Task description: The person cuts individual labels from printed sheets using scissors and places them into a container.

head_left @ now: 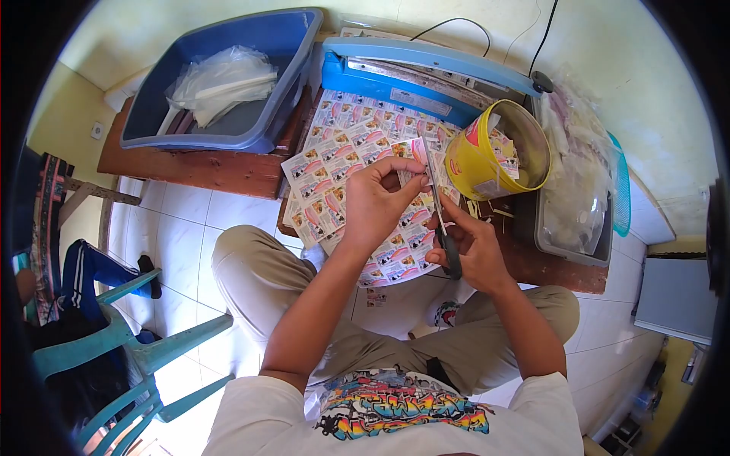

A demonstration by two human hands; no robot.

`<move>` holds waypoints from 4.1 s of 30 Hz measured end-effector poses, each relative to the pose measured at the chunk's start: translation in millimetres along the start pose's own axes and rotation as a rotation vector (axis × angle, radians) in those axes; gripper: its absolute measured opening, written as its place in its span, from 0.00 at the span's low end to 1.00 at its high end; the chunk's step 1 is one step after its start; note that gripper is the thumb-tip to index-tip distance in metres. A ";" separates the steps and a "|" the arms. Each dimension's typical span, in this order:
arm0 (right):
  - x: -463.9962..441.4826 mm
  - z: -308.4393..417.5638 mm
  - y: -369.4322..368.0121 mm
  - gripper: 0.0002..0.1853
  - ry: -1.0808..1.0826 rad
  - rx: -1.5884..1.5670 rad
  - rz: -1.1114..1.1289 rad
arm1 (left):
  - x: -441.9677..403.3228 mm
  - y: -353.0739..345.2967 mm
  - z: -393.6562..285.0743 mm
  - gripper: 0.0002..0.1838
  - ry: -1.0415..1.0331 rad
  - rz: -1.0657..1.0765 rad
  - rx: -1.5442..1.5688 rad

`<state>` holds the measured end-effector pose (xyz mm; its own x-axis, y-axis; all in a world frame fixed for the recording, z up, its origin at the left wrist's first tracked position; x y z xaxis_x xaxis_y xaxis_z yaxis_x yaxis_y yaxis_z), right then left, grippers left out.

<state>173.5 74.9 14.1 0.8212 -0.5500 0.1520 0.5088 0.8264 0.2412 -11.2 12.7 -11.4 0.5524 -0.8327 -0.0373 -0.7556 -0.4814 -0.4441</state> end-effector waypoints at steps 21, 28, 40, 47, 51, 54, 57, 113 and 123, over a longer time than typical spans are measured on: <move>0.8 -3.8 2.8 0.54 -0.024 -0.032 0.013 | 0.9 -1.0 -4.2 0.10 0.055 0.037 -0.026; 0.2 -4.7 6.3 0.53 -0.058 0.008 0.017 | 1.3 -2.0 -1.8 0.10 0.058 0.039 -0.032; 1.2 -0.2 6.4 0.52 -0.034 0.015 0.015 | 0.8 -1.8 -1.9 0.09 0.055 0.026 -0.022; 1.2 0.9 7.2 0.53 -0.052 0.051 0.014 | 1.6 -2.5 -3.3 0.09 0.060 0.032 -0.058; 1.4 -0.5 6.0 0.54 -0.052 0.037 -0.003 | 2.0 -2.4 -2.6 0.09 0.048 0.038 -0.049; 0.7 -0.6 7.5 0.53 -0.038 0.065 -0.008 | 3.4 -2.4 -5.6 0.10 0.046 0.059 -0.101; 0.0 -2.3 8.5 0.53 -0.028 0.071 -0.015 | 4.4 -3.1 -9.4 0.10 0.076 0.063 -0.191; 0.6 -4.2 3.4 0.52 -0.044 -0.072 -0.041 | 5.6 0.8 2.1 0.10 0.094 0.120 -0.198; -2.9 -9.5 3.7 0.52 -0.055 0.087 -0.144 | 3.0 1.1 12.7 0.08 -0.017 0.074 -0.130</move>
<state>175.5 80.7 5.5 0.7248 -0.6698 0.1613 0.5942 0.7262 0.3457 -5.9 13.2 -23.4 0.4985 -0.8630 -0.0816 -0.8332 -0.4511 -0.3197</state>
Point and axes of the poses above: each hand's wrist, its own x-axis away from the middle knuckle, its own y-axis out of the back of the hand, z = x × y, the point moved 1 cm from there along -x, towards the middle knuckle, and after that the axes turned 13 degrees about x, right-handed, at the moved point
